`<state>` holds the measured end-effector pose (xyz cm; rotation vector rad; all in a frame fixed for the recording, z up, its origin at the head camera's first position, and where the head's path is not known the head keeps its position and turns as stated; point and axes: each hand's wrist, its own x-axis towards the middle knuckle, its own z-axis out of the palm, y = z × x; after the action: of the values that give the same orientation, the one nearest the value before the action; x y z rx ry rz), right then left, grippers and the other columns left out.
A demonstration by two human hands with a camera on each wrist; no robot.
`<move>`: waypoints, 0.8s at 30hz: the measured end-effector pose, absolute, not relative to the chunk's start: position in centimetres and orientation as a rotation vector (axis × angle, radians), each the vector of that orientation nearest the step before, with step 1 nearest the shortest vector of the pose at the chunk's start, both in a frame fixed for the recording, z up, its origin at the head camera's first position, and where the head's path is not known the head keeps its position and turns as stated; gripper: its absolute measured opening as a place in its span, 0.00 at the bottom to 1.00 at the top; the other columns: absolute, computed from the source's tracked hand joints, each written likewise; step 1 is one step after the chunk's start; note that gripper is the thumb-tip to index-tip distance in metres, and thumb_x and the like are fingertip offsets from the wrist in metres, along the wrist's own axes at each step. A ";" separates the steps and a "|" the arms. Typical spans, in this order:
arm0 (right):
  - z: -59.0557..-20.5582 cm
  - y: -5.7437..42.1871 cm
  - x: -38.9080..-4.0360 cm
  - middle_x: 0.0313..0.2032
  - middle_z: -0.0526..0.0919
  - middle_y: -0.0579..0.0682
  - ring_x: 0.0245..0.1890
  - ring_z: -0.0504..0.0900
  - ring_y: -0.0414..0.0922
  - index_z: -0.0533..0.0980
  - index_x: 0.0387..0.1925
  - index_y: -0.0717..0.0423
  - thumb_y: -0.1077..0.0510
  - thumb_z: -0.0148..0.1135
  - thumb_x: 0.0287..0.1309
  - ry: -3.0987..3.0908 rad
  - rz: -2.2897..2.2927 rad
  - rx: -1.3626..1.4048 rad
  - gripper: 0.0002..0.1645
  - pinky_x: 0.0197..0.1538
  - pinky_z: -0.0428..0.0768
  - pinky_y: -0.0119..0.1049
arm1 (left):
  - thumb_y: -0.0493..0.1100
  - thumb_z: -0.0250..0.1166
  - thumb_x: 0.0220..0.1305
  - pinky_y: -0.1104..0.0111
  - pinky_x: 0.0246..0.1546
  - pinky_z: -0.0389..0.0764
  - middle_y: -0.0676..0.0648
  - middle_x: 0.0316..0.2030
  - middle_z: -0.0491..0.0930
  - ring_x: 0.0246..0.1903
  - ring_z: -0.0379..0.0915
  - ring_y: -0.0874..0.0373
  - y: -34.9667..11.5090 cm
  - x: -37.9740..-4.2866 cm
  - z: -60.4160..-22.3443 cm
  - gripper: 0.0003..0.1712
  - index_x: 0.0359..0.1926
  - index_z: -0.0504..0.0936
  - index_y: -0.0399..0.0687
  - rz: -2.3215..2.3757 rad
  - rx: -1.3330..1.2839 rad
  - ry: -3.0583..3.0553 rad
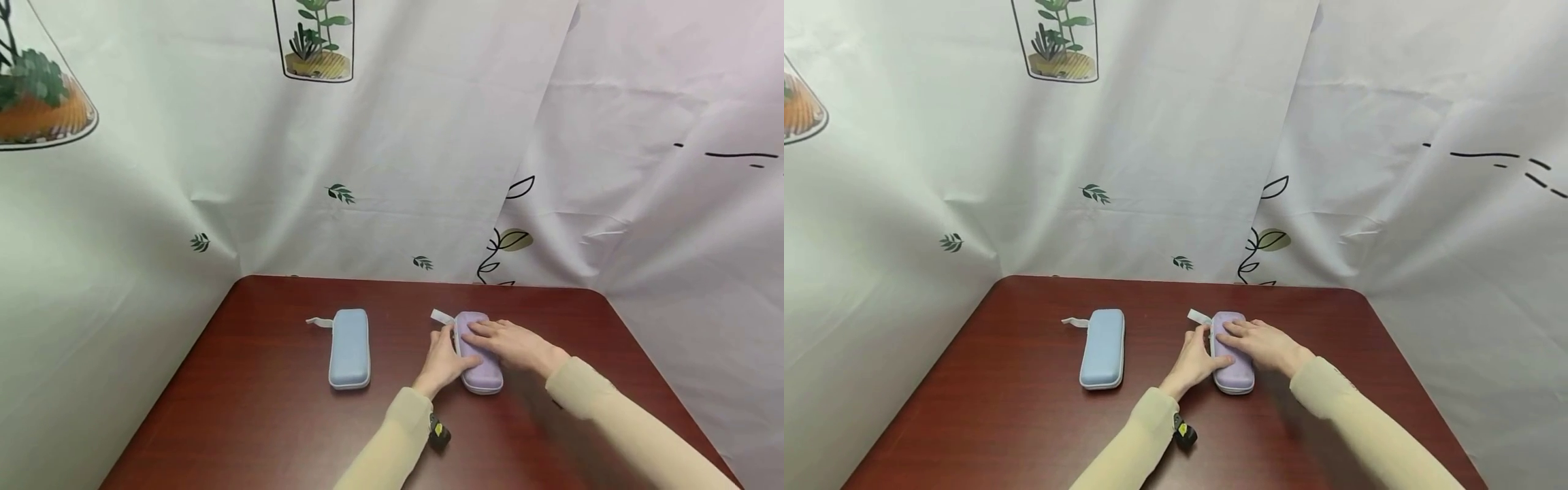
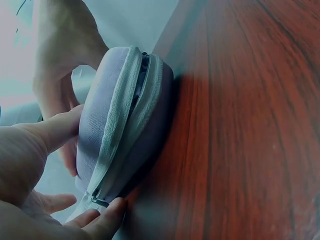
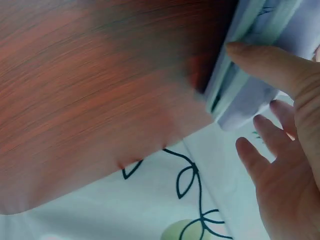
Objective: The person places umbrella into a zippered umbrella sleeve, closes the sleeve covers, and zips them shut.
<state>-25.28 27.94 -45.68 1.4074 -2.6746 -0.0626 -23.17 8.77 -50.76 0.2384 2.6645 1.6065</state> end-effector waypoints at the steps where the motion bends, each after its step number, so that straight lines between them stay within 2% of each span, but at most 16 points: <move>1: -45.7 28.0 -25.3 0.61 0.74 0.60 0.60 0.72 0.61 0.72 0.65 0.54 0.70 0.68 0.46 -2.669 -0.062 1.415 0.40 0.54 0.73 0.59 | 0.53 0.79 0.45 0.56 0.53 0.72 0.40 0.51 0.67 0.49 0.71 0.48 8.7 -23.2 -50.9 0.54 0.69 0.63 0.38 1.614 0.245 2.656; 6: -46.4 28.4 -25.7 0.61 0.74 0.61 0.60 0.73 0.62 0.72 0.65 0.54 0.68 0.71 0.45 -2.640 0.000 1.457 0.41 0.53 0.73 0.59 | 0.55 0.76 0.50 0.57 0.53 0.73 0.39 0.54 0.69 0.51 0.71 0.49 7.9 -23.7 -51.4 0.50 0.68 0.65 0.38 1.611 0.290 2.632; 8: -46.7 28.5 -25.8 0.62 0.74 0.60 0.60 0.72 0.62 0.71 0.66 0.54 0.70 0.70 0.45 -2.636 0.029 1.463 0.42 0.53 0.73 0.60 | 0.53 0.72 0.56 0.59 0.51 0.74 0.39 0.53 0.72 0.50 0.73 0.50 7.4 -24.1 -51.4 0.42 0.65 0.69 0.37 1.614 0.306 2.631; 12: -47.1 28.6 -26.0 0.63 0.73 0.59 0.62 0.71 0.61 0.70 0.67 0.52 0.72 0.69 0.43 -2.651 0.043 1.449 0.45 0.53 0.73 0.60 | 0.42 0.63 0.66 0.61 0.46 0.75 0.41 0.44 0.79 0.44 0.76 0.51 6.4 -25.2 -51.3 0.19 0.53 0.79 0.35 1.535 0.395 2.741; 15: -47.1 28.6 -26.0 0.64 0.72 0.56 0.64 0.69 0.59 0.69 0.68 0.50 0.73 0.68 0.42 -2.667 0.015 1.437 0.47 0.54 0.73 0.58 | 0.35 0.62 0.64 0.63 0.43 0.76 0.43 0.37 0.82 0.39 0.77 0.52 5.9 -26.0 -51.3 0.10 0.45 0.83 0.36 1.408 0.463 2.854; 17: -47.1 28.6 -26.0 0.65 0.72 0.55 0.64 0.69 0.59 0.69 0.68 0.50 0.73 0.68 0.42 -2.672 -0.003 1.433 0.48 0.54 0.73 0.57 | 0.33 0.63 0.61 0.65 0.40 0.75 0.46 0.34 0.81 0.36 0.76 0.54 5.8 -26.4 -51.3 0.09 0.42 0.84 0.37 1.347 0.481 2.872; 21: -47.1 28.7 -25.9 0.65 0.72 0.54 0.64 0.69 0.58 0.68 0.69 0.49 0.72 0.68 0.43 -2.683 -0.005 1.427 0.48 0.54 0.73 0.56 | 0.33 0.66 0.57 0.68 0.34 0.74 0.50 0.27 0.77 0.29 0.73 0.59 6.1 -27.0 -51.4 0.08 0.39 0.85 0.39 1.314 0.472 2.846; 24: -47.1 28.8 -25.8 0.65 0.71 0.55 0.64 0.69 0.58 0.68 0.69 0.50 0.72 0.68 0.44 -2.687 0.002 1.417 0.47 0.54 0.74 0.56 | 0.34 0.68 0.56 0.68 0.34 0.74 0.52 0.25 0.77 0.29 0.73 0.58 6.5 -27.3 -51.3 0.06 0.36 0.85 0.40 1.270 0.469 2.872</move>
<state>-25.80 28.79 -47.10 1.4169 -2.6875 0.0016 -27.25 6.53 -51.31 0.4689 2.8717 1.2698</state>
